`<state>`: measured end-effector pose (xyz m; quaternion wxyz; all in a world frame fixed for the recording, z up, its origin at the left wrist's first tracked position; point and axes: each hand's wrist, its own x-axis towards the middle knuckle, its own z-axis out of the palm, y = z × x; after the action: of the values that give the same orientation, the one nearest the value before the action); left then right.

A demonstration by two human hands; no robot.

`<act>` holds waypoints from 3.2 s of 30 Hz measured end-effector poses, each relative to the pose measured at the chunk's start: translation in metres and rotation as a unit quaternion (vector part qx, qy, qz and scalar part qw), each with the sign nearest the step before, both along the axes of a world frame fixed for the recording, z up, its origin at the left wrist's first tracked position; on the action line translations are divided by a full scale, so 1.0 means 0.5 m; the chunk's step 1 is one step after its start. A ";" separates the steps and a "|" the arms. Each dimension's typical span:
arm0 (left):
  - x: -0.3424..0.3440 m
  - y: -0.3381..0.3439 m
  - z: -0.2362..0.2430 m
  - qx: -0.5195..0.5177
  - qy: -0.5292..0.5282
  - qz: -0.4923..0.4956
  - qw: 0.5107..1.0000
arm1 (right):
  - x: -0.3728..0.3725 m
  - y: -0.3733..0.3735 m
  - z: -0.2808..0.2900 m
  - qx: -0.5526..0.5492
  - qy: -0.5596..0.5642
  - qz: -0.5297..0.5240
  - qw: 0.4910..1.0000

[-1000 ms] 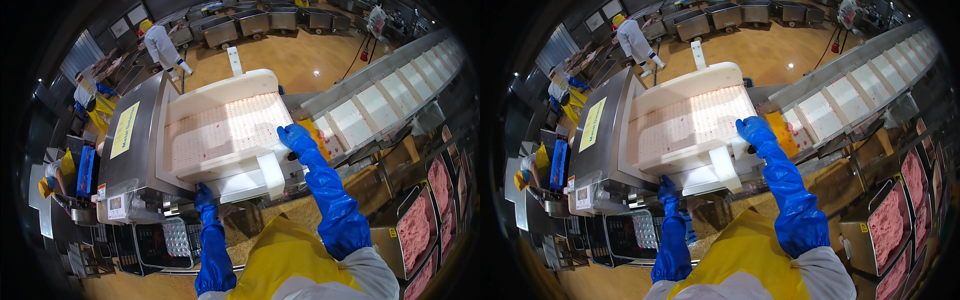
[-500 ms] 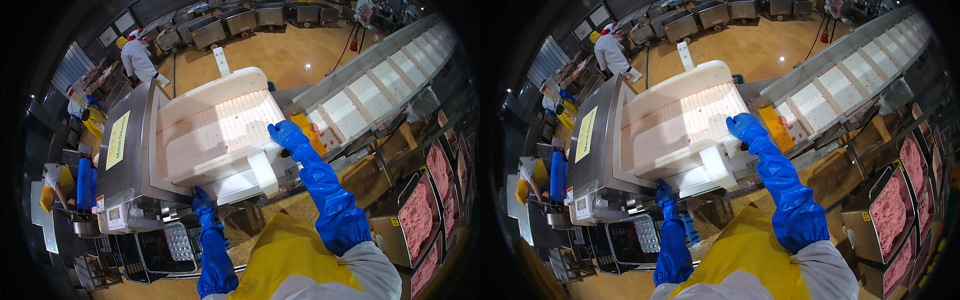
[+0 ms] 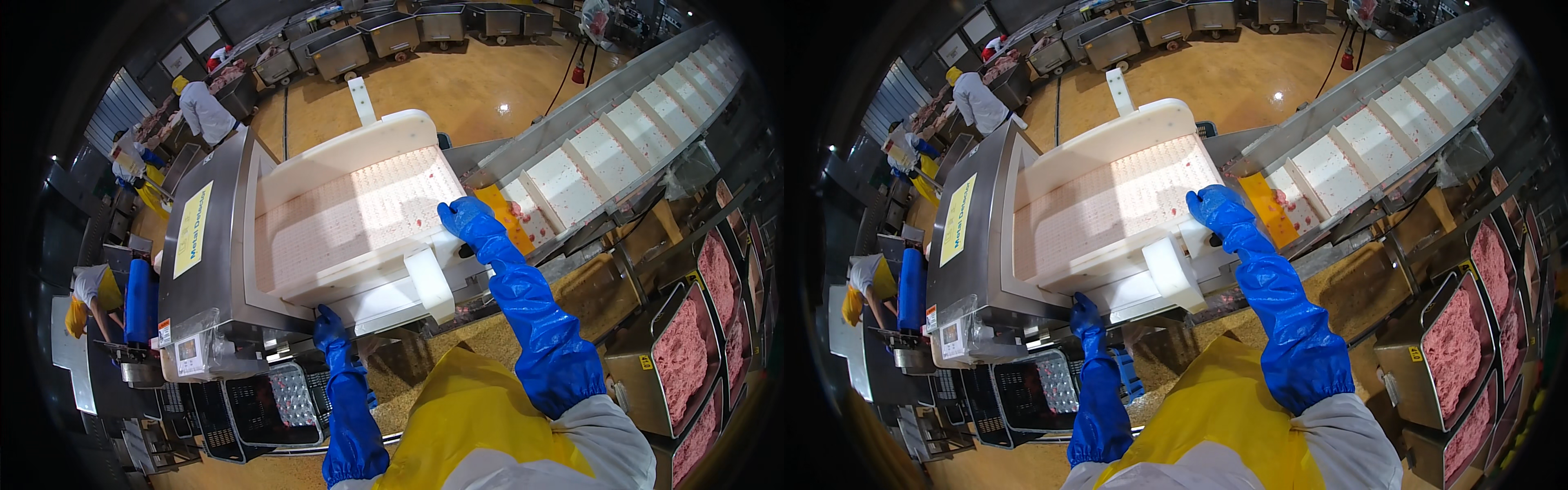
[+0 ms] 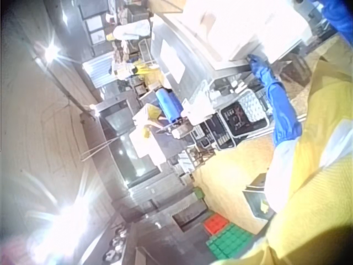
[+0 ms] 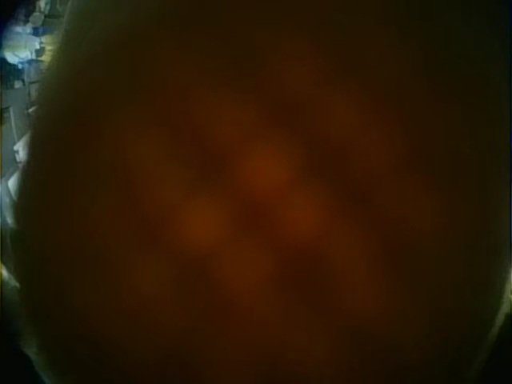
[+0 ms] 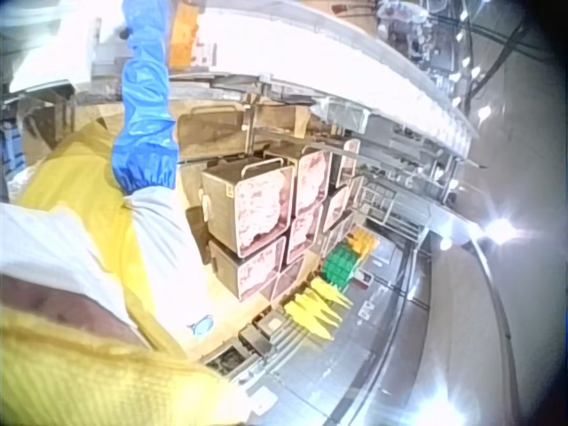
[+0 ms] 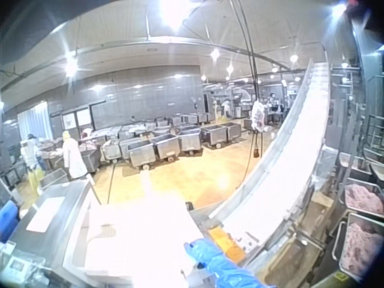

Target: The person operates a meat processing machine, repeatedly placing a white perforated tray into the machine and removing it as ground meat is dispensed onto a conveyor belt. The person handles the tray with gloved hands and adjusts its position throughout the process.

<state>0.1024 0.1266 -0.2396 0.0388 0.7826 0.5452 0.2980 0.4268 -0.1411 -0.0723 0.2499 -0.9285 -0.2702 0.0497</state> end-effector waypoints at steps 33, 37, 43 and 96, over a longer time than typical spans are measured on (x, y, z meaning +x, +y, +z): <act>-0.024 0.004 0.034 -0.118 -0.006 -0.016 0.993 | 0.015 0.009 -0.056 0.098 -0.009 -0.012 0.995; -0.025 0.001 0.035 -0.113 0.002 -0.004 0.994 | 0.016 0.010 -0.056 0.097 0.007 -0.015 0.995; -0.025 0.002 0.029 -0.101 0.000 0.002 0.995 | 0.019 0.013 -0.064 0.091 -0.019 -0.014 0.996; -0.019 0.005 0.025 -0.099 -0.013 -0.007 0.995 | 0.028 0.006 -0.079 0.101 -0.032 -0.013 0.994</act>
<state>0.0926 0.1291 -0.2274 0.1252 0.7749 0.5659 0.2520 0.4409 -0.1380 -0.1120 0.3343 -0.9030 -0.2698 -0.0112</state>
